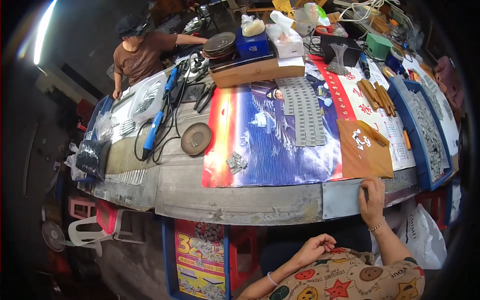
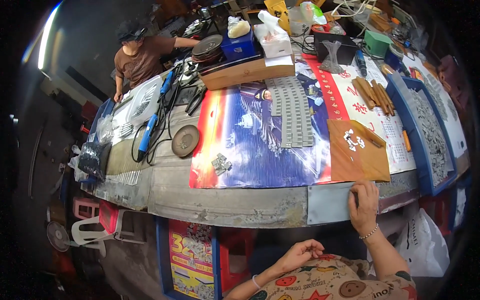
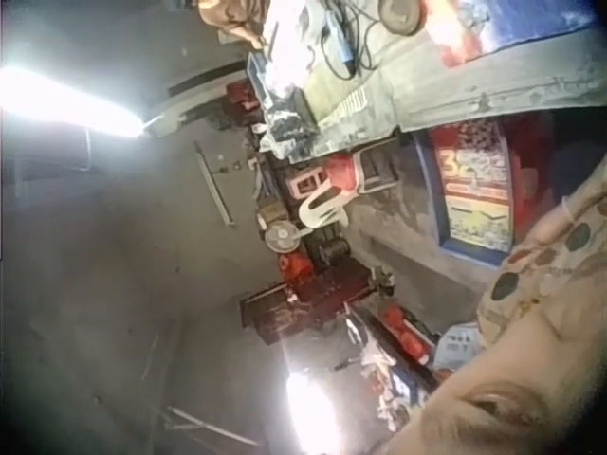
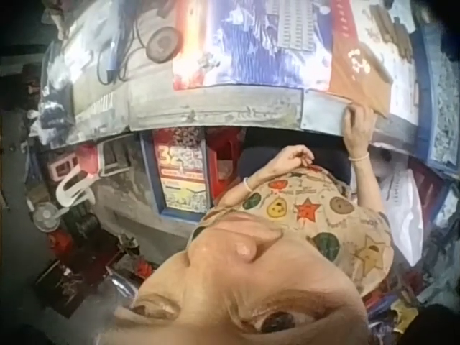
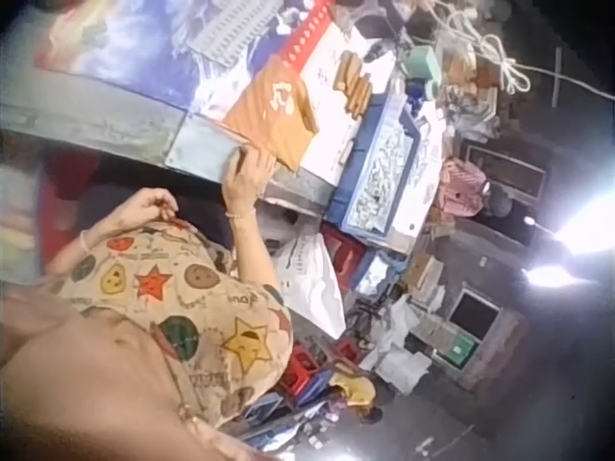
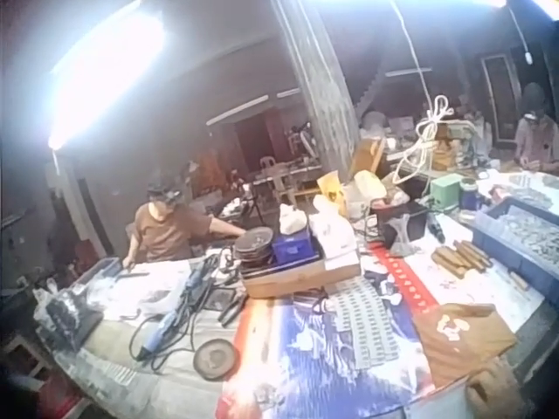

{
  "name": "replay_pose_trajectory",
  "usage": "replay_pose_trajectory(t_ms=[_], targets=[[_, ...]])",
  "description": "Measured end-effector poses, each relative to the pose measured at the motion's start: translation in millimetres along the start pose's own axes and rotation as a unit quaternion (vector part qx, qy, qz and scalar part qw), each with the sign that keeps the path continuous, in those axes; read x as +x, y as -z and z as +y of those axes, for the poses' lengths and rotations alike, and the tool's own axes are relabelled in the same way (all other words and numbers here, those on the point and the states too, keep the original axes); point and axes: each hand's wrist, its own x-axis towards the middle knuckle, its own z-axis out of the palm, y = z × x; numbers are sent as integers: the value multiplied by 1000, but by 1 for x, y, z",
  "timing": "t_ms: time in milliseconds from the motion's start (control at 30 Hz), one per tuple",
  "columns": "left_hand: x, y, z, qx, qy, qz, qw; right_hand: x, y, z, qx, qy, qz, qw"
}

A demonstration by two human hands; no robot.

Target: Inspecting and sorting small rectangular parts at a workshop table.

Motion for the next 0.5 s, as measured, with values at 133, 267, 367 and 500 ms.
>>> replay_pose_trajectory(t_ms=[133, 267, 367, 500], targets=[[-9, 3, 14, 29, -12, 9, 999, 1, 2, -1, -12, -2, -5, 1000], [-24, 0, 30, 32, -69, 36, 996, -1, -1, 2, -10, 10, -3, 1000], [-44, -7, 72, 92, -31, 81, 992, 0, -4, 2, 7, 3, -2, 1000], [-66, -2, 119, 196, -157, 162, 954, -3, -5, 3, 11, 1, 10, 1000]])
